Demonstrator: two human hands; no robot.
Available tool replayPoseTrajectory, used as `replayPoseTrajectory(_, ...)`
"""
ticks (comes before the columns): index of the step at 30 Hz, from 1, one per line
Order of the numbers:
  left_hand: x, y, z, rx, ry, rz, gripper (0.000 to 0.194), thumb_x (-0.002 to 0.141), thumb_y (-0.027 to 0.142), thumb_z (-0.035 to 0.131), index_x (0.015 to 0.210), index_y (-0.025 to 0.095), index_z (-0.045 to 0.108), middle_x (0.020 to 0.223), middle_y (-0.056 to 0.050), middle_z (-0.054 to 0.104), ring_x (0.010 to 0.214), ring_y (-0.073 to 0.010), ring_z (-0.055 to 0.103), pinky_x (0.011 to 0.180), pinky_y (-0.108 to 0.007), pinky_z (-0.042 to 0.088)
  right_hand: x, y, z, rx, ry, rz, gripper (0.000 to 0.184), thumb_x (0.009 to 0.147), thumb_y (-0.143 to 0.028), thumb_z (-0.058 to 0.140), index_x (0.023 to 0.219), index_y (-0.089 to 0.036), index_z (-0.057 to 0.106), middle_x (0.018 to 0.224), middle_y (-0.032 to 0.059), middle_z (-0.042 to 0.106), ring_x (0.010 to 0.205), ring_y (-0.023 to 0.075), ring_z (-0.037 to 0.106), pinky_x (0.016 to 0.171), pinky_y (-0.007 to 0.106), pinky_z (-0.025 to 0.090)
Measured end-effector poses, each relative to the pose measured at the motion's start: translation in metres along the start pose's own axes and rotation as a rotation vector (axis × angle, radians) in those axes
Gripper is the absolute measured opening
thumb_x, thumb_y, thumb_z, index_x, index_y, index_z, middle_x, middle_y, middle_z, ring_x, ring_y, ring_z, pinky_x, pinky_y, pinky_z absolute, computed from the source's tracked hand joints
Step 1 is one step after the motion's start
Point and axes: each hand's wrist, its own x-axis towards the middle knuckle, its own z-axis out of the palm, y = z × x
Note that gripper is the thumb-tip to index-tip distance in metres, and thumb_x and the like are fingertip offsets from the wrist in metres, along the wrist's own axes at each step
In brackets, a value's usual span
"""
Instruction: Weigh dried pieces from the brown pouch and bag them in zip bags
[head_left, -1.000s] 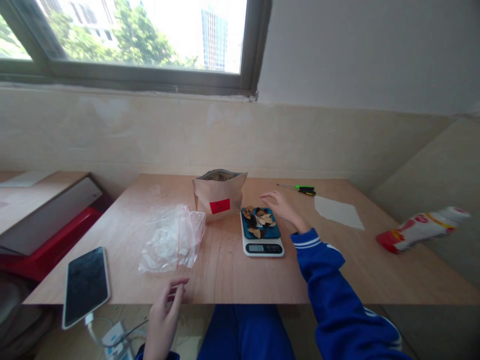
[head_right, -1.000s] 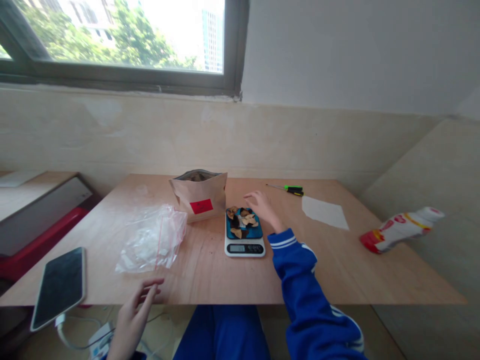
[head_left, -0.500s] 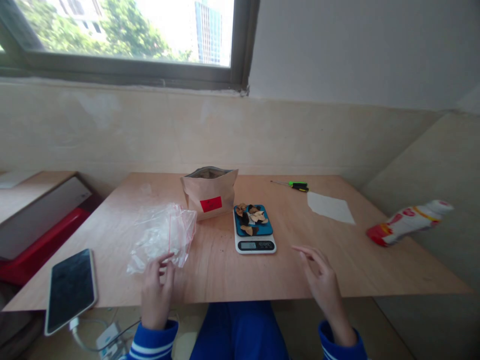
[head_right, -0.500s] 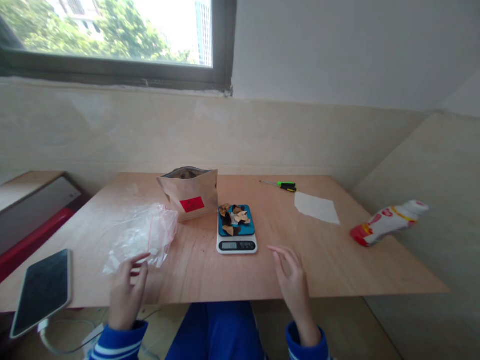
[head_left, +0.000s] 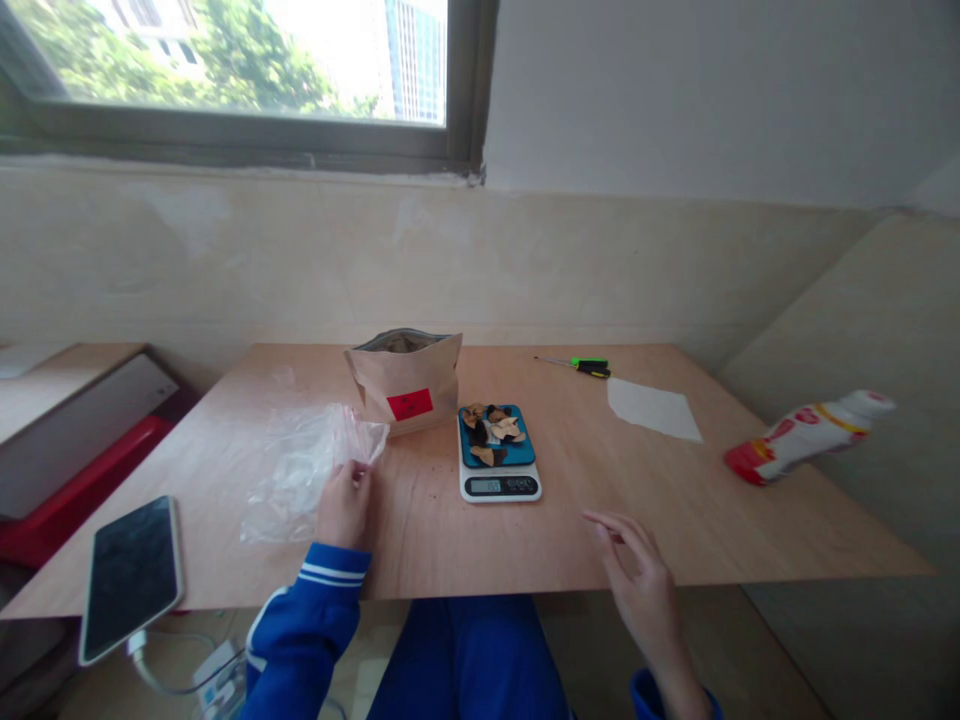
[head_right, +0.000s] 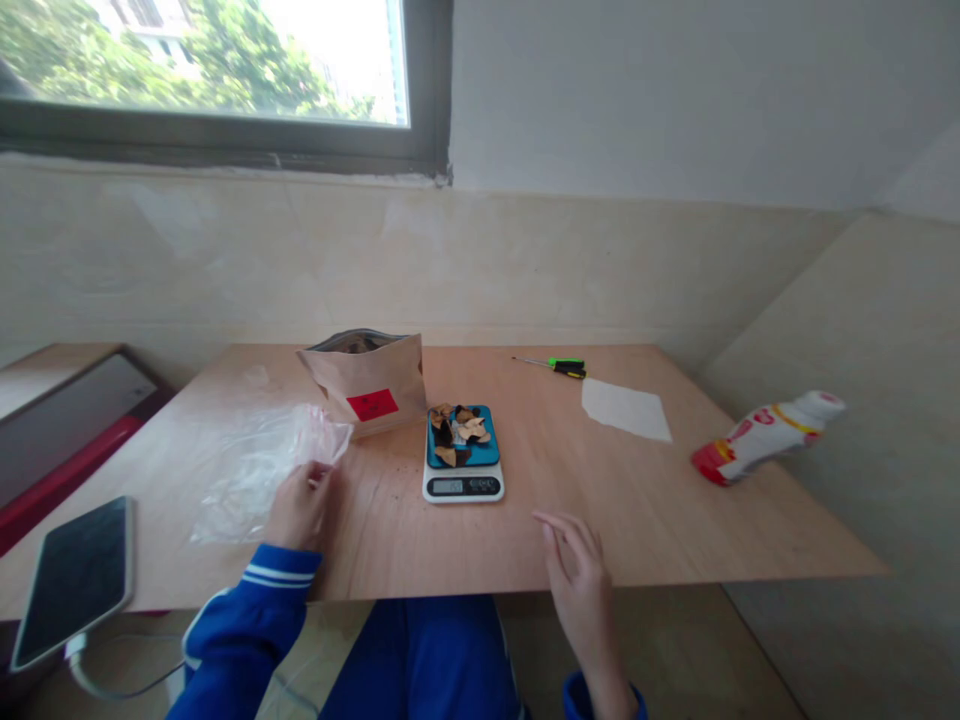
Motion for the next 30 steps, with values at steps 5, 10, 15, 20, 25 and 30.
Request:
replayPoseTrajectory(5, 0.001, 0.014, -0.019, -0.106, 0.107, 0.009, 0.028, 0.08, 0.044, 0.049, 0.066, 0.02, 0.05, 0.065, 0.0, 0.055, 0.055, -0.0146, 0.051, 0.06, -0.029, 0.041, 0.005, -0.028, 0.015, 0.157, -0.094, 0.031, 0.022, 0.091, -0.034, 0.048, 0.096, -0.024, 0.067, 0.096, 0.0063, 0.066, 0.095, 0.0217, 0.06, 0.084, 0.035, 0.048)
replayPoseTrajectory(10, -0.019, 0.049, -0.029, -0.224, 0.102, 0.137, 0.028, 0.081, 0.047, 0.054, 0.074, 0.02, 0.051, 0.063, 0.003, 0.054, 0.056, -0.0132, 0.052, 0.057, -0.026, 0.042, 0.016, -0.078, 0.054, 0.392, -0.343, 0.043, 0.025, 0.093, -0.035, 0.045, 0.101, -0.022, 0.064, 0.102, 0.0059, 0.066, 0.098, 0.0185, 0.06, 0.082, 0.029, 0.048)
replayPoseTrajectory(15, -0.057, 0.089, -0.021, -0.304, -0.023, 0.334, 0.019, 0.088, 0.037, 0.049, 0.093, 0.02, 0.057, 0.066, 0.003, 0.055, 0.056, -0.0122, 0.054, 0.056, -0.024, 0.045, 0.019, -0.118, 0.105, 0.613, -0.414, 0.179, 0.034, 0.09, -0.041, 0.048, 0.117, -0.021, 0.053, 0.108, 0.0073, 0.065, 0.095, 0.0174, 0.063, 0.079, 0.028, 0.051)
replayPoseTrajectory(20, -0.074, 0.101, -0.014, -0.414, -0.073, 0.337, 0.023, 0.091, 0.026, 0.044, 0.109, 0.021, 0.057, 0.088, -0.003, 0.062, 0.074, -0.0127, 0.06, 0.063, -0.023, 0.05, 0.023, -0.11, 0.129, 0.75, -0.402, 0.297, 0.035, 0.087, -0.052, 0.048, 0.091, -0.018, 0.057, 0.078, 0.0037, 0.066, 0.068, 0.0157, 0.064, 0.061, 0.026, 0.051)
replayPoseTrajectory(25, -0.069, 0.096, -0.023, -0.421, 0.248, 0.238, 0.025, 0.088, 0.022, 0.051, 0.109, 0.021, 0.064, 0.079, 0.0, 0.057, 0.065, -0.009, 0.055, 0.063, -0.021, 0.048, 0.038, -0.069, 0.12, 0.65, -0.456, 0.38, 0.049, 0.083, -0.062, 0.047, 0.089, -0.015, 0.059, 0.061, 0.0028, 0.063, 0.053, 0.0158, 0.06, 0.053, 0.028, 0.05)
replayPoseTrajectory(30, -0.055, 0.096, -0.028, -0.31, 0.452, 0.294, 0.024, 0.086, 0.016, 0.052, 0.104, 0.018, 0.067, 0.067, 0.004, 0.046, 0.056, -0.0075, 0.047, 0.061, -0.021, 0.044, 0.065, -0.044, 0.102, 0.284, -0.466, -0.046, 0.052, 0.082, -0.057, 0.055, 0.122, -0.023, 0.056, 0.127, 0.0123, 0.054, 0.121, 0.0278, 0.05, 0.1, 0.046, 0.042)
